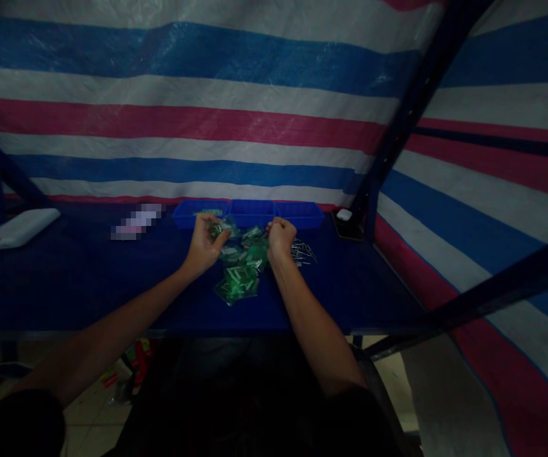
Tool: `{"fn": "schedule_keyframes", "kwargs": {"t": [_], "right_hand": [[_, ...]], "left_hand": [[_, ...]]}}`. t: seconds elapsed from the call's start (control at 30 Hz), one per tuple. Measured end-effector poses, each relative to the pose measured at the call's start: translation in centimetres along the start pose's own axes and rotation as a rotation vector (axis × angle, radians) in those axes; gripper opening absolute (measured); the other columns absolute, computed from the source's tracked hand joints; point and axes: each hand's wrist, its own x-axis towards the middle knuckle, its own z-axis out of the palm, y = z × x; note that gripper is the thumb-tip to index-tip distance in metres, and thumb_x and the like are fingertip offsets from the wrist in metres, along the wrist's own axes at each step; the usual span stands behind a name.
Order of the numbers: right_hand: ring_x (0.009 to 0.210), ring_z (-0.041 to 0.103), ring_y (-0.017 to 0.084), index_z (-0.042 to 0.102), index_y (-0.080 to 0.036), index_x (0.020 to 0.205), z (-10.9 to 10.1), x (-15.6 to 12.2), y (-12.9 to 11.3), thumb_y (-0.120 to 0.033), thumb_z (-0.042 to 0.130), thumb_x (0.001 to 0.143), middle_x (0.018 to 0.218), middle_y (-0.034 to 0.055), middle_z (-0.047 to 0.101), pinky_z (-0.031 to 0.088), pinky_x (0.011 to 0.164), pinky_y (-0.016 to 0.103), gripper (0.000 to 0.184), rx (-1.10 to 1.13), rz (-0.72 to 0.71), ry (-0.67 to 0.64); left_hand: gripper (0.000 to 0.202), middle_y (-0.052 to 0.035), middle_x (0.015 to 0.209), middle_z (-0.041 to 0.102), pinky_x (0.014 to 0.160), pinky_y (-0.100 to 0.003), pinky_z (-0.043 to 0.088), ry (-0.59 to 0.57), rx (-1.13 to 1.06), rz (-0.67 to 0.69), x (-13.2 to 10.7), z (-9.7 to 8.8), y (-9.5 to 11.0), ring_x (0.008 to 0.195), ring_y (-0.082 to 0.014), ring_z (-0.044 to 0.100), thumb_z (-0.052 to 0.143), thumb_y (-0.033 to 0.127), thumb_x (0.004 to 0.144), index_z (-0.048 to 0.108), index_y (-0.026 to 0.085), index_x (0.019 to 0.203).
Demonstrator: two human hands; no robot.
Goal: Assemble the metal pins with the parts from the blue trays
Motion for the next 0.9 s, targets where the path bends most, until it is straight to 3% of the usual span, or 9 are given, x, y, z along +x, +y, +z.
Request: {"fn": "schedule_keyframes", "kwargs": {"t": [0.07,0.13,0.23,0.37,0.47,0.53,0.7,0.9], "right_hand": [[0.050,0.049,0.010,0.051,-0.017,0.066,0.6,-0.8,-0.2,-0.025,0.047,0.070,0.056,-0.0013,0.054,0.042,0.052,0.023,0.010,0.021,0.057,-0.001],[0.055,0.052,0.010,0.054,-0.017,0.070,1.7,-2.0,-0.3,-0.024,0.049,0.070,0.061,-0.0007,0.057,0.044,0.056,0.022,0.008,0.005,-0.017,-0.115],[0.058,0.053,0.011,0.055,-0.016,0.069,2.8,-3.2,-0.3,-0.025,0.051,0.068,0.063,-0.0004,0.058,0.044,0.058,0.023,0.009,-0.025,-0.054,-0.188],[0.056,0.052,0.011,0.056,-0.016,0.067,2.0,-2.9,-0.4,-0.023,0.053,0.063,0.060,-0.0012,0.058,0.042,0.054,0.022,0.009,0.039,0.075,-0.182],[0.052,0.051,0.011,0.058,-0.015,0.062,1.5,-2.6,-0.7,-0.019,0.055,0.059,0.054,-0.0019,0.056,0.041,0.052,0.023,0.006,0.088,0.173,-0.200],[0.051,0.050,0.011,0.059,-0.014,0.059,1.5,-2.7,-0.9,-0.019,0.056,0.058,0.053,-0.0018,0.056,0.040,0.050,0.023,0.006,0.089,0.197,-0.224],[0.049,0.048,0.009,0.058,-0.015,0.055,1.6,-3.5,-1.2,-0.033,0.060,0.062,0.052,-0.0021,0.054,0.040,0.049,0.022,0.020,0.075,0.179,-0.323],[0.047,0.046,0.009,0.062,-0.014,0.058,1.5,-3.3,-1.1,-0.035,0.063,0.062,0.051,-0.0022,0.056,0.038,0.048,0.022,0.021,0.065,0.125,-0.386]], "left_hand": [[0.035,0.0016,0.075,0.044,0.064,-0.024,0.038,0.006,0.006,-0.008,0.4,-0.6,0.0,0.068,-0.0126,0.048,0.063,0.021,0.070,0.040,0.023,0.096],[0.034,0.0008,0.078,0.047,0.067,-0.024,0.039,0.019,0.059,0.012,0.6,-1.1,-0.1,0.070,-0.0131,0.049,0.062,0.020,0.070,0.042,0.022,0.098],[0.020,-0.0010,0.082,0.051,0.076,-0.028,0.040,0.008,0.193,0.096,0.6,-1.4,0.1,0.078,-0.0156,0.050,0.060,0.017,0.069,0.049,0.020,0.085],[0.011,-0.0042,0.093,0.054,0.090,-0.036,0.036,-0.107,0.344,0.230,0.4,-1.4,0.8,0.096,-0.0211,0.049,0.055,0.010,0.066,0.053,0.020,0.069],[0.016,-0.0053,0.108,0.050,0.095,-0.037,0.032,-0.102,0.404,0.277,0.4,-1.4,1.1,0.109,-0.0235,0.044,0.052,0.005,0.063,0.056,0.020,0.068],[0.017,-0.0050,0.107,0.051,0.093,-0.036,0.033,-0.100,0.394,0.272,0.4,-1.5,0.9,0.106,-0.0225,0.045,0.050,0.004,0.064,0.057,0.019,0.069],[0.019,-0.0013,0.077,0.053,0.080,-0.032,0.038,-0.160,0.360,0.206,0.6,-2.0,0.4,0.080,-0.0186,0.050,0.048,0.004,0.065,0.058,0.020,0.070],[0.018,-0.0023,0.085,0.055,0.083,-0.032,0.039,-0.190,0.321,0.188,0.5,-1.7,0.5,0.088,-0.0193,0.052,0.051,0.007,0.064,0.059,0.019,0.075]]}}
